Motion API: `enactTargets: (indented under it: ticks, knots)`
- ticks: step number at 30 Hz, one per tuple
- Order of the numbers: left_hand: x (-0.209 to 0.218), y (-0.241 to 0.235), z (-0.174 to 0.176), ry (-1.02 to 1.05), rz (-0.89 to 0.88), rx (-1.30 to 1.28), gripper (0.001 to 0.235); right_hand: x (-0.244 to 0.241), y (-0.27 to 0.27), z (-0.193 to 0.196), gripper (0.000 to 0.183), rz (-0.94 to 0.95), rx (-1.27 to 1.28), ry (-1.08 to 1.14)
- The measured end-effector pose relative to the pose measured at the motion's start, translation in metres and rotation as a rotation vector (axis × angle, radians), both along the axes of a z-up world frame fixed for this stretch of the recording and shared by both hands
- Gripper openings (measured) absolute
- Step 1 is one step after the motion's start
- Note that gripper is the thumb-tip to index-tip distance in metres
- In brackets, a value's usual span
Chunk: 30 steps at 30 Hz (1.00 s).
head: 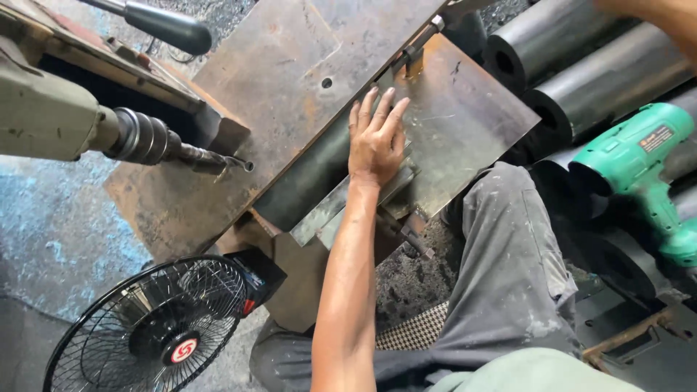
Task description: Deburring and fitting a plastic cylindrical part using a rotary grinder, heat gun, and a mechanical jig.
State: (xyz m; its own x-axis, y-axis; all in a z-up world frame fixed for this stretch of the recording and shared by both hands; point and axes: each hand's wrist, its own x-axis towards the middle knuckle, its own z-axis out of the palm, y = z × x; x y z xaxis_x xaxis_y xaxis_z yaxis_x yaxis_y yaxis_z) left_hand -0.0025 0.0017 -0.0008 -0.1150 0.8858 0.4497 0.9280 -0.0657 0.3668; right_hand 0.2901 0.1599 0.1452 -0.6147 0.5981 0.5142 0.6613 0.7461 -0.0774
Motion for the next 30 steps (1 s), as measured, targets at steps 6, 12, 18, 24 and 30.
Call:
enactTargets:
  ticks: [6, 12, 18, 24, 30]
  knots:
    - [0.000, 0.000, 0.002, -0.009, -0.016, 0.000, 0.044, 0.031, -0.004, -0.057, 0.008, 0.072, 0.021, 0.063]
    - [0.002, -0.001, 0.004, -0.005, 0.002, -0.028, 0.042, 0.032, -0.053, -0.139, 0.006, -0.044, -0.239, 0.501]
    - [0.002, -0.001, 0.003, -0.001, 0.009, -0.029, 0.042, 0.017, -0.074, -0.205, 0.016, -0.135, -0.318, 0.550]
    - [0.002, -0.002, 0.002, 0.008, 0.014, -0.025, 0.042, 0.001, -0.073, -0.210, 0.020, -0.104, -0.352, 0.518]
    - [0.002, -0.002, 0.004, 0.003, 0.006, -0.042, 0.044, 0.033, -0.060, -0.222, 0.021, -0.071, -0.907, -0.114]
